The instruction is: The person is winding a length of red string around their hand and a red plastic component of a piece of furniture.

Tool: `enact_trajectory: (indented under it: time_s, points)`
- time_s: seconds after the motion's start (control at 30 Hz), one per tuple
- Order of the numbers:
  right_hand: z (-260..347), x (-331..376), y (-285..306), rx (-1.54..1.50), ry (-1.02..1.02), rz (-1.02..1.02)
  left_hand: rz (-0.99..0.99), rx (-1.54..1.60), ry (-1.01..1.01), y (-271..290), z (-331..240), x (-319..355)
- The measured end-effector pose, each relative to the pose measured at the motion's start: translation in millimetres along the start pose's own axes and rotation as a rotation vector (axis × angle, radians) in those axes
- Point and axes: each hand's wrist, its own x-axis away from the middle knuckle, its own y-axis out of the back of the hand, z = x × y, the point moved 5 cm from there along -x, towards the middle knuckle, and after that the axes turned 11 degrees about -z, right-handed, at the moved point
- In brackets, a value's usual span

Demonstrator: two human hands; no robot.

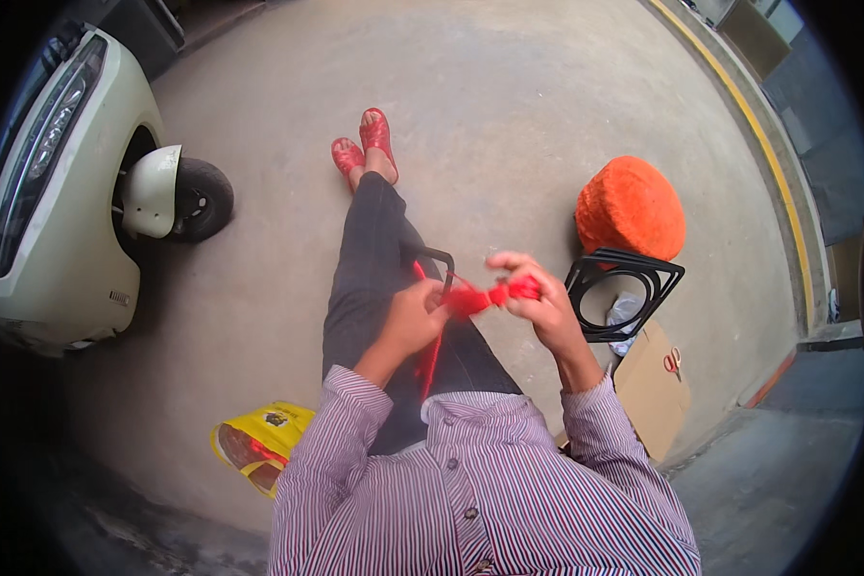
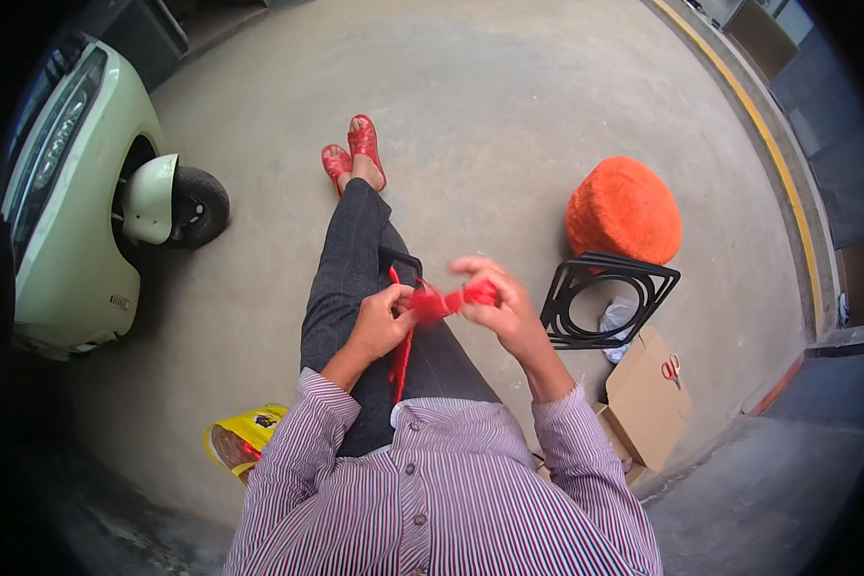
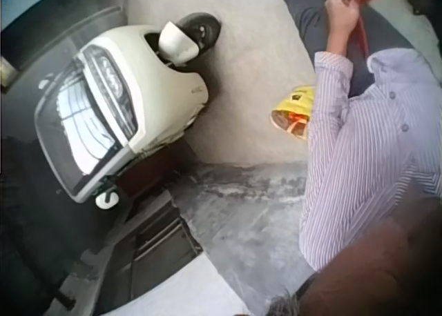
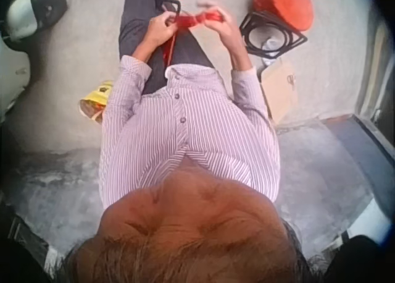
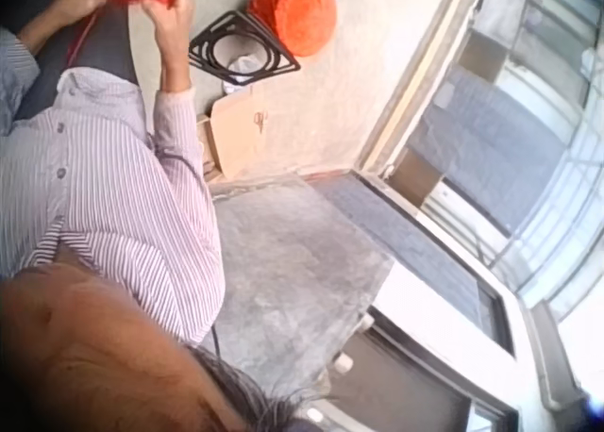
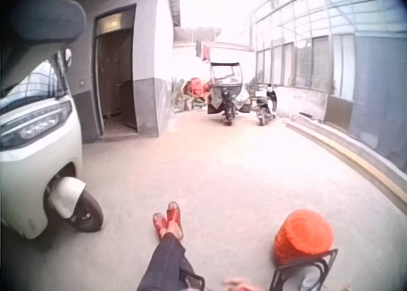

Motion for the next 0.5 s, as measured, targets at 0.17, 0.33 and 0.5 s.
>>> enact_trajectory:
  time_s: [0.17, 0.33, 0.5]
  points:
    - [58, 71, -34, -0.858, -0.348, 0.449, 0.080, 0.042, 0.227, -22, 45, 20]
    - [74, 116, -49, -0.799, -0.638, 0.475, 0.111, 0.078, 0.314, -22, 42, 20]
    - [116, 74, -12, -0.915, -0.243, 0.286, 0.140, -0.213, 0.272, -10, 12, 12]
